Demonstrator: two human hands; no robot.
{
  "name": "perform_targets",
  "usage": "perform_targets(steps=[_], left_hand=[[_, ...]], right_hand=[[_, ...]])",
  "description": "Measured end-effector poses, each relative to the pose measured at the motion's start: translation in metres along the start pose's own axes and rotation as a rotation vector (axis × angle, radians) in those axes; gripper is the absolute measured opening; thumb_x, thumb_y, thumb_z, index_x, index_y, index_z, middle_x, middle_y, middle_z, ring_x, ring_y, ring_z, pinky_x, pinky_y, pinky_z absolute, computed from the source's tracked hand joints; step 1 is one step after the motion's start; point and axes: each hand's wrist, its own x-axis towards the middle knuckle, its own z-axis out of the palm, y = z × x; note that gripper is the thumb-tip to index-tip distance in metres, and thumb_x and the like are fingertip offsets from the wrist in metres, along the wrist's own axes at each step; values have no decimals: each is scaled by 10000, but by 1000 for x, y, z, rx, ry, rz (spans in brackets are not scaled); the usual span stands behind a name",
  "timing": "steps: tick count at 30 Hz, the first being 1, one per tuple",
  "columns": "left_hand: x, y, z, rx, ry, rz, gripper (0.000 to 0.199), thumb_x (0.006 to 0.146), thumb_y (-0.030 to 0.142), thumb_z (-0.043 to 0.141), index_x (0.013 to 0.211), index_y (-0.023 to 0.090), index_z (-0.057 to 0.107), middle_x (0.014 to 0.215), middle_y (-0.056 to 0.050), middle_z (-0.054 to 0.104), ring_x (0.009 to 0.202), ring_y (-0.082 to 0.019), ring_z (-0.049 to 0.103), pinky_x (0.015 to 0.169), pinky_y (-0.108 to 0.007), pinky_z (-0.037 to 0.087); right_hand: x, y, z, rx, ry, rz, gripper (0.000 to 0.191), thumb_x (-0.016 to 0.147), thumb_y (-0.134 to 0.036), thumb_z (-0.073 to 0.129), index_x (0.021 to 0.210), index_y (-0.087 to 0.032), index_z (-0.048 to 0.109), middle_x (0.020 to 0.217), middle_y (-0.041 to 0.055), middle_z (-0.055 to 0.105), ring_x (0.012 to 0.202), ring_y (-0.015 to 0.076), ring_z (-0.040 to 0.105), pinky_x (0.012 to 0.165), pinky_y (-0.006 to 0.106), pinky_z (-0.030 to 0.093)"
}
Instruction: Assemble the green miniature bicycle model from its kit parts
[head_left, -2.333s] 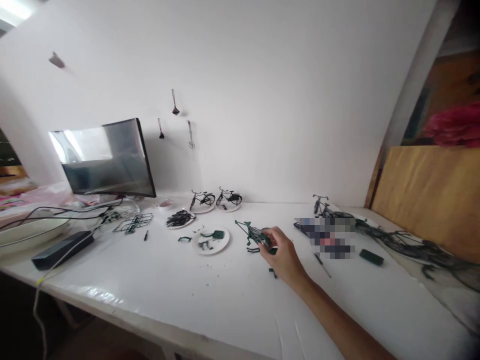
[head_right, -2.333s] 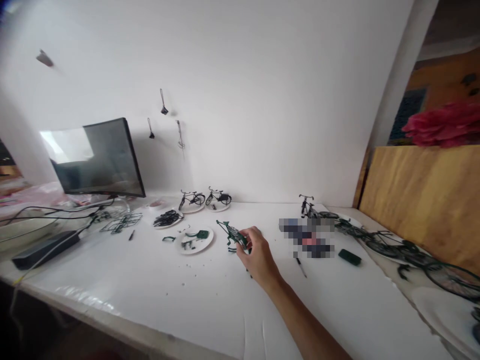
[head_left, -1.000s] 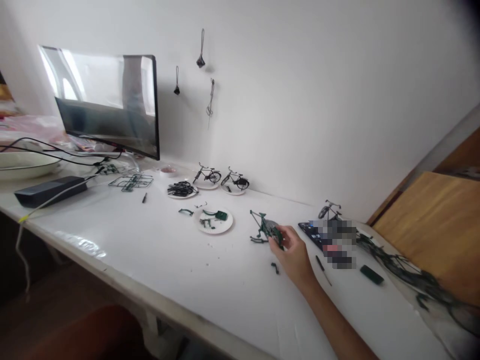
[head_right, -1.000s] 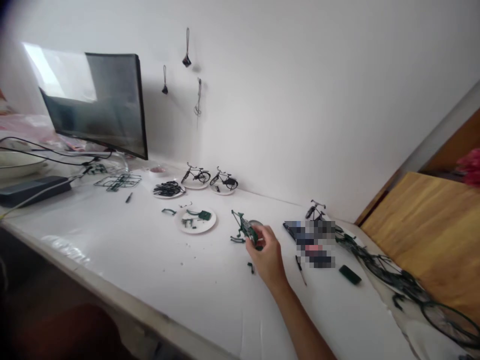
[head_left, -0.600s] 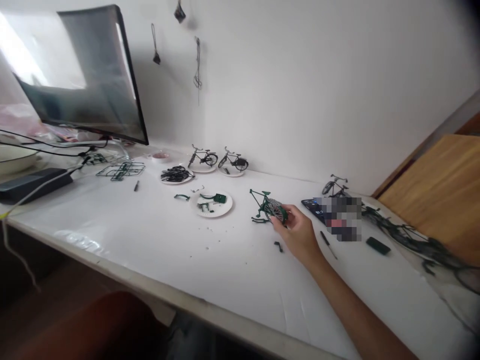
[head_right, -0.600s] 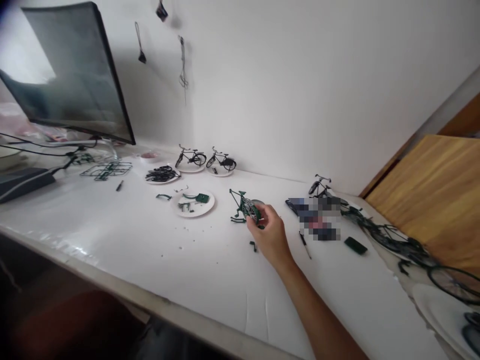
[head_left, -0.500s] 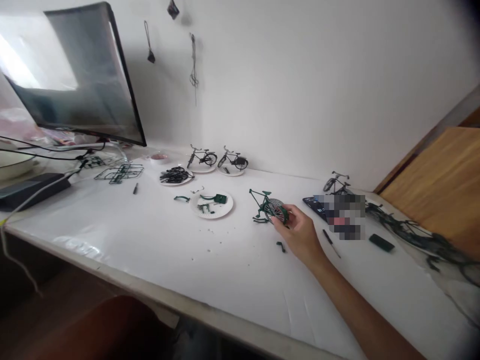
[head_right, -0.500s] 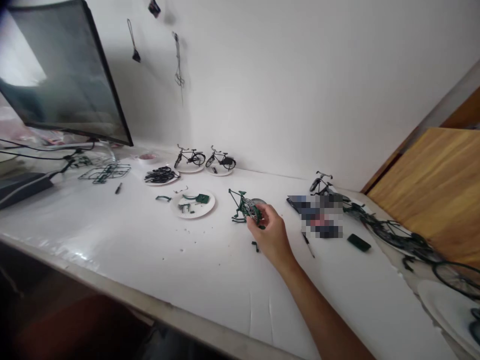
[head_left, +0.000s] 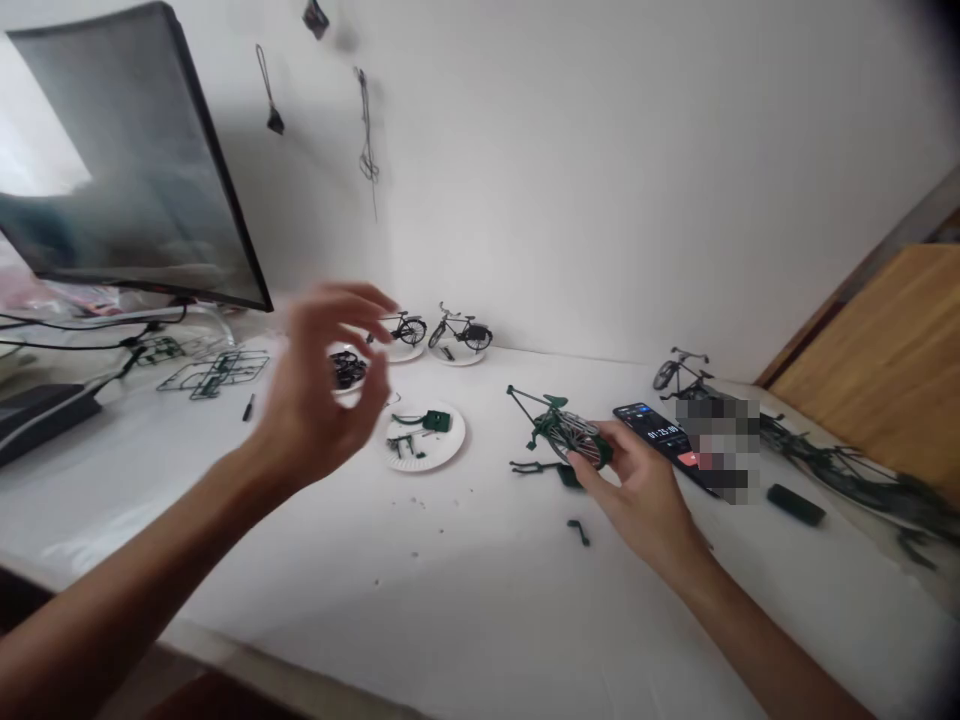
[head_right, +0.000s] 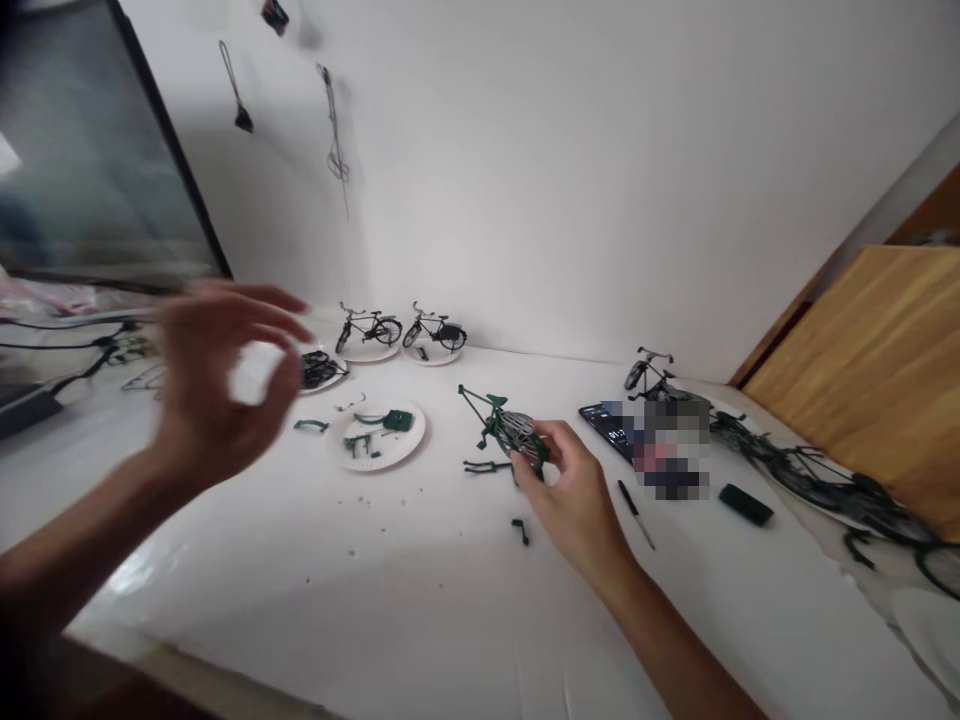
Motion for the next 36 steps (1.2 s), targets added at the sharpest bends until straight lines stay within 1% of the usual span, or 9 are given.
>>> perform_targets(steps=[4,6,8,12,16,20,25,31,36], left_hand=[[9,-38,50,68,-403,-18,215,938,106,448,1122,163,542,1118,-85,637,768,-129,619,645,-265,509],[6,-55,69,94,-503,-29,203,932,104,439,1059,162,586,1041,-76,673,788,-153,626,666,-279,495],[-3,-69,77,120,-559,-73,221,936,110,414,1043,149,603,1019,-91,682,810,-173,631,675,-290,481],[-23,-91,61,129,-662,-192,245,934,132,389,966,154,631,933,-77,698,751,-166,627,669,-286,458],[-31,-106,34,89,-782,-303,223,895,148,428,894,173,650,858,-55,709,723,-158,636,649,-260,457],[-27,-101,25,3,-917,-340,202,859,168,479,879,200,678,854,-31,716,744,-148,654,635,-227,466],[-26,-74,33,-79,-1020,-335,248,820,150,522,986,236,685,891,-19,717,731,-143,657,595,-215,452],[-28,-44,52,-95,-972,-280,255,854,72,436,915,195,650,930,-43,702,813,-167,624,703,-274,439],[-28,-40,50,-118,-989,-251,205,868,114,477,958,204,638,993,-44,681,854,-174,610,738,-281,442]], right_hand=[[13,-2,-3,-45,15,-30,254,825,-300,666,1063,-246,596,1063,53,669,1046,242,632,960,414,485],[15,-1,-2,-66,9,-52,239,817,-294,670,1044,-250,609,1067,50,662,1062,248,622,974,419,478],[13,5,-1,-77,33,-60,234,816,-298,670,1037,-249,607,1086,53,656,1084,254,613,988,425,470],[4,22,-4,-66,123,-13,298,823,-363,665,1079,-233,585,1138,90,655,1114,287,616,982,460,479],[-2,24,-10,-28,192,141,417,771,-446,704,1112,-237,589,1129,100,687,1108,322,636,977,495,478],[-5,15,-8,-42,170,144,397,771,-469,693,1094,-262,591,1128,78,686,1123,316,632,952,464,495],[-9,15,-1,-76,109,6,321,804,-434,670,1069,-272,587,1118,59,665,1130,285,616,943,405,500],[-5,13,-8,-136,247,35,370,780,-471,668,1096,-294,593,1148,56,665,1096,298,639,963,429,497],[0,9,-16,-156,316,85,391,763,-501,647,1087,-286,603,1046,65,705,1011,308,677,907,435,531]])
